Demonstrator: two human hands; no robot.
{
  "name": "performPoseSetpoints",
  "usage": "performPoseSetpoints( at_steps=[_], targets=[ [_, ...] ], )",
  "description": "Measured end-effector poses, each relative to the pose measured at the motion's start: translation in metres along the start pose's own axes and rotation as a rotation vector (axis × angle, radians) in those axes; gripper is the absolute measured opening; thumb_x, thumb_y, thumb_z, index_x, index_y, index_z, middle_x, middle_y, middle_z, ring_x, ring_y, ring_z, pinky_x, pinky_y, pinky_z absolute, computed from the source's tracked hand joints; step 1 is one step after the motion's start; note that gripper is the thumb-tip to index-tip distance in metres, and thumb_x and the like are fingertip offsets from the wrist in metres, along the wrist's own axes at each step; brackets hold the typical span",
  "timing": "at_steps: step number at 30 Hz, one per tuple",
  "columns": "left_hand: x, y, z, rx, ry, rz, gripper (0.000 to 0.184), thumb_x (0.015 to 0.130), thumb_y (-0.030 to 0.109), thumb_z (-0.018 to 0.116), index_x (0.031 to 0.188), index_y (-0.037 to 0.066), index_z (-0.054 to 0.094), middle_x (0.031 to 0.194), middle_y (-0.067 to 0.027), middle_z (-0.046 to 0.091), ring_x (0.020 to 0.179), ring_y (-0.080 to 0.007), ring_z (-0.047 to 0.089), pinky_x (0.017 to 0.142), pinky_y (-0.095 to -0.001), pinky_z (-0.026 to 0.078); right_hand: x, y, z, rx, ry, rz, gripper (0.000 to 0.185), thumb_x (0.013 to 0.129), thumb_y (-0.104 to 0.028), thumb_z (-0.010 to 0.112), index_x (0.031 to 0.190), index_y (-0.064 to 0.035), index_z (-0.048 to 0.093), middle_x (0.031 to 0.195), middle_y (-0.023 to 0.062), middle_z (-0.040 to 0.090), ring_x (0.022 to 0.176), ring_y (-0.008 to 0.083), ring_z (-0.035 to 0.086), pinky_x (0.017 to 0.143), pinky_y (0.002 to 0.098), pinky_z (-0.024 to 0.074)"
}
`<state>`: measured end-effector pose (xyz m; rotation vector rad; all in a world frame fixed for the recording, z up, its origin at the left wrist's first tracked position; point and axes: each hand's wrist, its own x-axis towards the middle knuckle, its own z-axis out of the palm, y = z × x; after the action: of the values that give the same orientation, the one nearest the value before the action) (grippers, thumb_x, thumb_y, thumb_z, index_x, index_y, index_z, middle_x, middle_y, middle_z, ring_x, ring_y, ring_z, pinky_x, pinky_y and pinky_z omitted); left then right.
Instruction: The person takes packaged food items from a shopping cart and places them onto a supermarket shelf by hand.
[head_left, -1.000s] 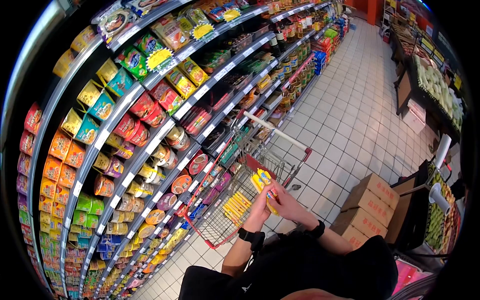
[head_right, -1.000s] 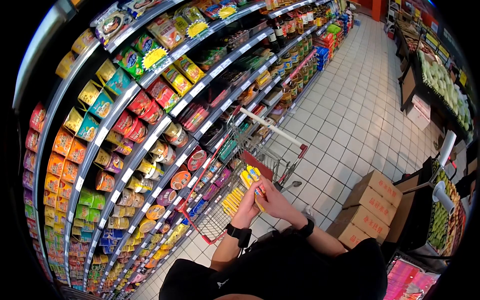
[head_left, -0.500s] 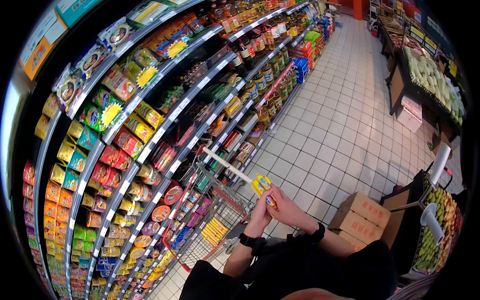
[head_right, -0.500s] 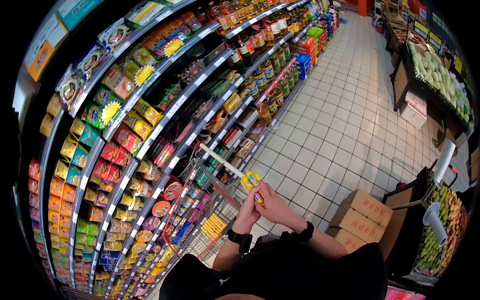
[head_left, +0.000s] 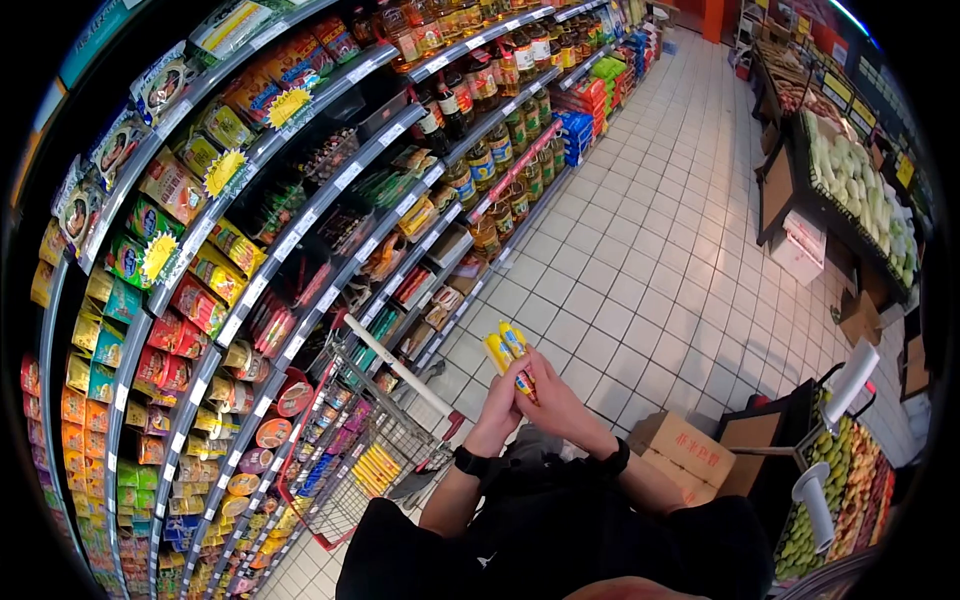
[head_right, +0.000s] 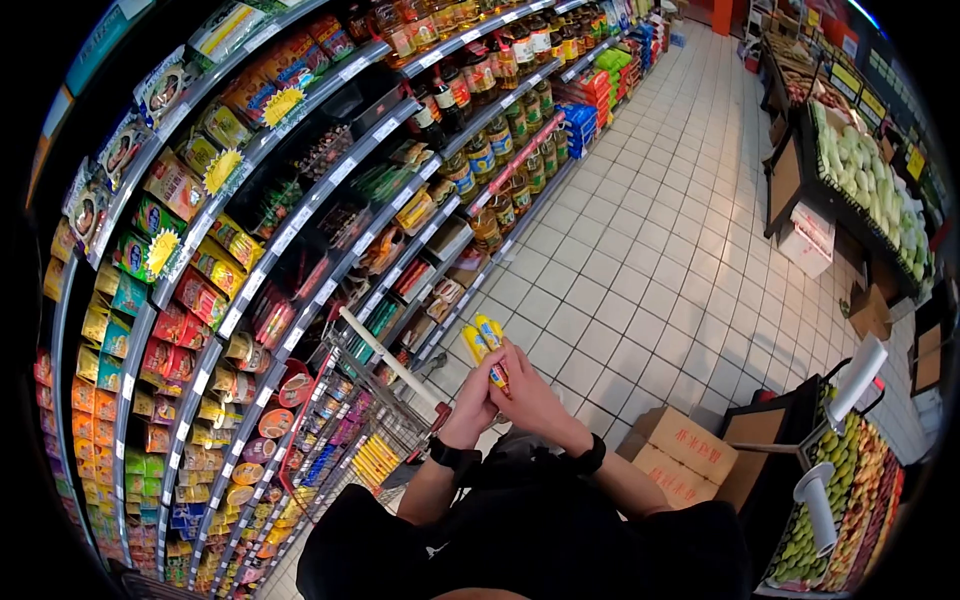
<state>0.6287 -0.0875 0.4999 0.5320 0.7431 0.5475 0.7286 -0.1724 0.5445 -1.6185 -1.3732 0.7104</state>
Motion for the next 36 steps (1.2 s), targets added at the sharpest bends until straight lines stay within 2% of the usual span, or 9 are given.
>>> performPoseSetpoints(
  at_steps=[7, 9, 16, 24, 26, 27, 30, 31, 36],
  targets=[
    [0.072, 0.053, 0.014, -0.045, 0.042, 0.092, 0.048, 0.092, 0.038, 0.067, 0.123, 0.003, 0.056, 0.103, -0.0054, 0.066, 0.091, -0.0144, 0.066, 0.077, -0.028, 0.053, 0.106, 0.028, -0.017, -0.04, -0.178, -0.029, 0.075, 0.092, -0.02, 0.059, 0.149, 0.0049, 0.017, 0.142, 0.0282, 0.039, 0.117, 0.047, 0.053, 0.094, 0.0455, 0.0494],
    [0.098, 0.08, 0.014, -0.061, 0.054, 0.105, 0.049, 0.092, 0.039, 0.067, 0.123, 0.003, 0.056, 0.103, -0.0054, 0.066, 0.092, -0.0144, 0.065, 0.077, -0.0279, 0.053, 0.147, 0.036, -0.017, -0.09, -0.185, -0.112, 0.077, 0.092, -0.022, 0.06, 0.151, 0.0013, 0.016, 0.143, 0.033, 0.039, 0.121, 0.0477, 0.053, 0.097, 0.0446, 0.0486],
    [0.178, 0.183, 0.029, -0.128, 0.073, 0.234, 0.052, 0.093, 0.038, 0.067, 0.127, 0.002, 0.053, 0.109, -0.0058, 0.063, 0.097, -0.0153, 0.063, 0.081, -0.0294, 0.053, 0.294, 0.014, -0.035, -0.131, -0.34, -0.113, 0.079, 0.092, -0.02, 0.059, 0.151, 0.0047, 0.013, 0.143, 0.0339, 0.038, 0.113, 0.0493, 0.055, 0.09, 0.0468, 0.0512],
    [0.257, 0.282, 0.026, -0.095, 0.07, 0.425, 0.052, 0.096, 0.033, 0.064, 0.134, 0.002, 0.046, 0.12, -0.0064, 0.058, 0.109, -0.0162, 0.059, 0.091, -0.0303, 0.049, 0.436, -0.007, -0.036, -0.132, -0.453, -0.16, 0.081, 0.091, -0.02, 0.059, 0.151, 0.0052, 0.011, 0.14, 0.0362, 0.04, 0.115, 0.0486, 0.056, 0.091, 0.0451, 0.0506],
    [0.275, 0.302, 0.027, -0.032, 0.073, 0.533, 0.053, 0.098, 0.034, 0.062, 0.136, 0.001, 0.043, 0.123, -0.0073, 0.057, 0.112, -0.016, 0.057, 0.093, -0.03, 0.047, 0.468, -0.008, -0.038, -0.133, -0.523, -0.06, 0.08, 0.091, -0.019, 0.058, 0.151, 0.0062, 0.01, 0.138, 0.0366, 0.044, 0.117, 0.0489, 0.055, 0.095, 0.044, 0.0488],
    [0.281, 0.314, 0.024, 0.037, 0.042, 0.531, 0.061, 0.098, 0.039, 0.061, 0.138, 0.0, 0.038, 0.128, -0.0108, 0.053, 0.116, -0.0166, 0.053, 0.097, -0.03, 0.045, 0.483, 0.003, -0.034, -0.141, -0.459, -0.244, 0.08, 0.091, -0.019, 0.056, 0.151, 0.0069, 0.01, 0.133, 0.0374, 0.048, 0.118, 0.0492, 0.054, 0.097, 0.0436, 0.0469],
    [0.314, 0.344, 0.02, 0.088, 0.216, 0.599, 0.065, 0.096, 0.041, 0.062, 0.137, -0.001, 0.034, 0.124, -0.0106, 0.054, 0.112, -0.0163, 0.056, 0.094, -0.0291, 0.047, 0.529, -0.006, -0.035, -0.062, -0.498, -0.257, 0.079, 0.092, -0.019, 0.056, 0.151, 0.0069, 0.01, 0.131, 0.038, 0.049, 0.118, 0.0493, 0.054, 0.098, 0.0446, 0.0461],
    [0.323, 0.357, 0.022, 0.122, 0.244, 0.631, 0.069, 0.097, 0.044, 0.061, 0.137, -0.003, 0.029, 0.127, -0.0142, 0.05, 0.117, -0.0199, 0.053, 0.096, -0.0301, 0.046, 0.545, -0.003, -0.033, -0.082, -0.443, -0.395, 0.079, 0.093, -0.022, 0.055, 0.151, 0.007, 0.01, 0.13, 0.0383, 0.05, 0.118, 0.0491, 0.055, 0.098, 0.045, 0.046],
    [0.35, 0.436, 0.04, 0.556, 0.427, 0.778, 0.07, 0.099, 0.053, 0.047, 0.135, -0.007, 0.041, 0.133, -0.0182, 0.034, 0.124, -0.0267, 0.046, 0.105, -0.0341, 0.037, 0.633, -0.034, -0.05, -0.057, -0.58, -0.304, 0.068, 0.099, -0.033, 0.046, 0.148, 0.0046, 0.019, 0.127, 0.0348, 0.054, 0.118, 0.0472, 0.055, 0.096, 0.042, 0.0468]
  ],
)
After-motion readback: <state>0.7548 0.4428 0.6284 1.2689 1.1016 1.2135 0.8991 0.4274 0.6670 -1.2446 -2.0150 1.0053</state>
